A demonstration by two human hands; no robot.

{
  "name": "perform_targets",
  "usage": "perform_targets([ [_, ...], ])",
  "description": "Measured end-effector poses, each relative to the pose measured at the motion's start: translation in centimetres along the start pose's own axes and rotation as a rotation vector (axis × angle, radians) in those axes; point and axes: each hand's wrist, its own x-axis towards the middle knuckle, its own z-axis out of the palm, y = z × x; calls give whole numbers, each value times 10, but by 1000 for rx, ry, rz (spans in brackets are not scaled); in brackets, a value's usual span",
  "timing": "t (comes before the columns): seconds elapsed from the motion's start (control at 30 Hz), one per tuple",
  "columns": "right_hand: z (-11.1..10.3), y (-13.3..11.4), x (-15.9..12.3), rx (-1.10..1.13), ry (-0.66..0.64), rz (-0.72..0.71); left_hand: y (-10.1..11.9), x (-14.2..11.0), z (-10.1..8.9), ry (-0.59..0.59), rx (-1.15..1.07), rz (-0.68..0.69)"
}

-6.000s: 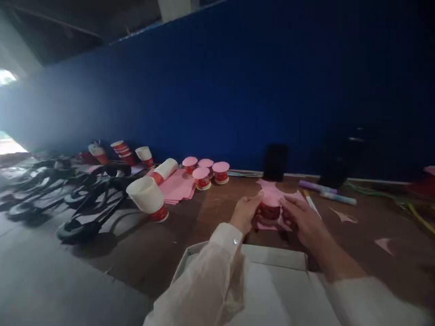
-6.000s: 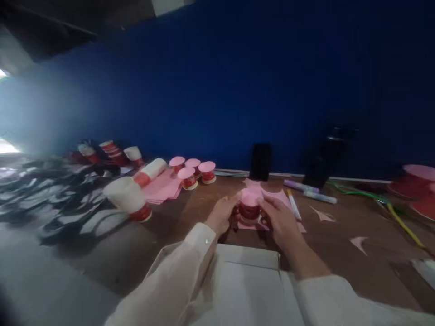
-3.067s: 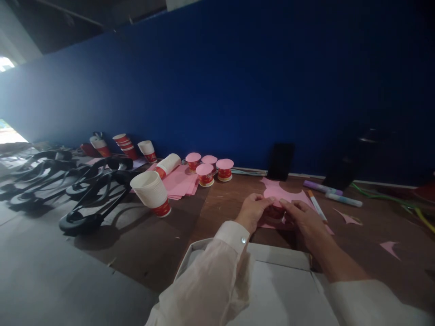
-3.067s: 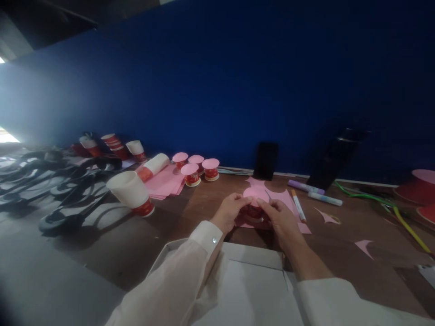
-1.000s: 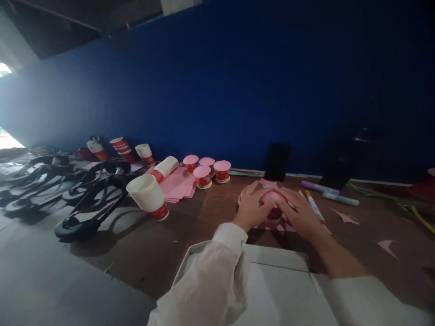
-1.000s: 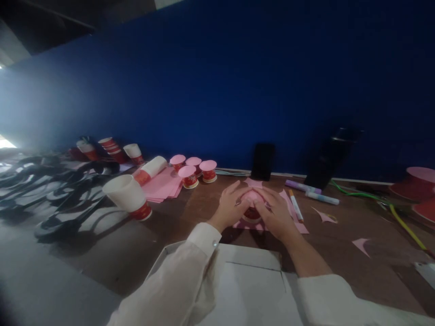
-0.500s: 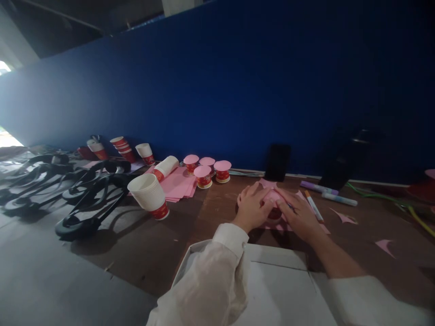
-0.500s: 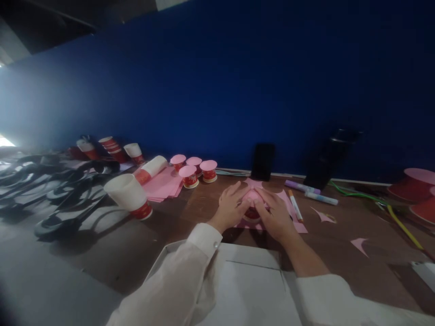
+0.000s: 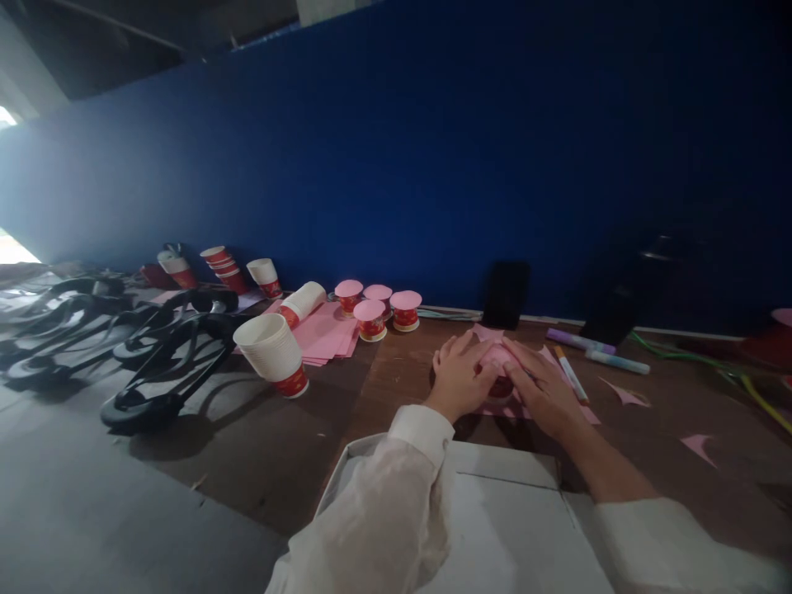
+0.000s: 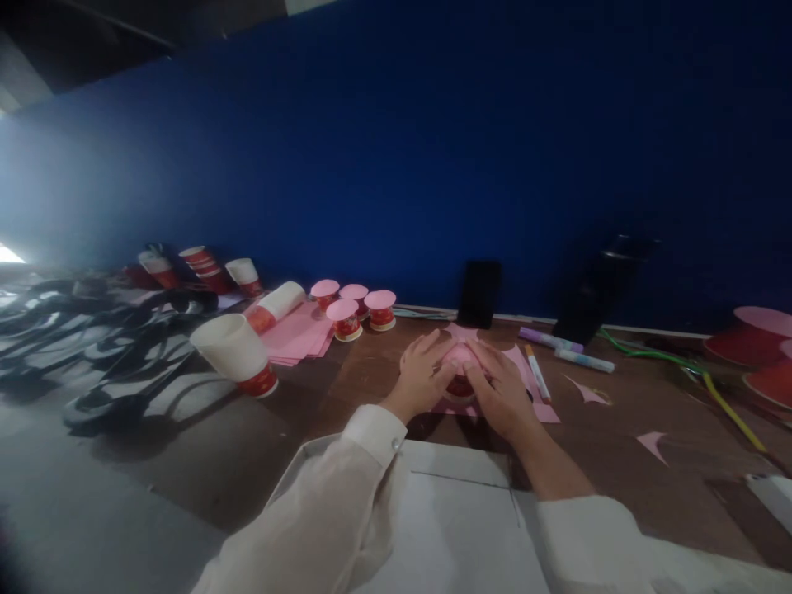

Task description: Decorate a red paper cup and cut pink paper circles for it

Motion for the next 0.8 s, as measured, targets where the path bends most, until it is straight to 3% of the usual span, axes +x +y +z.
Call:
perform_targets([
  [0.13,-6,-3,-7,54,133,-19,-3,2,0,54,-49,8],
  [0.3,-13,-3,-12,-80,376,33,0,-3,-7,268,-27,-70],
  [0.37,-8,-1,-14,-163,354,-10,5,-9,-8,269,46,-65],
  [0.57,11,-13,-24,-308,127,-50,18,-20,0,86,185,29],
  [0.8,11,-22,-25,-358,77,17,16,-17,3,73,204,38],
])
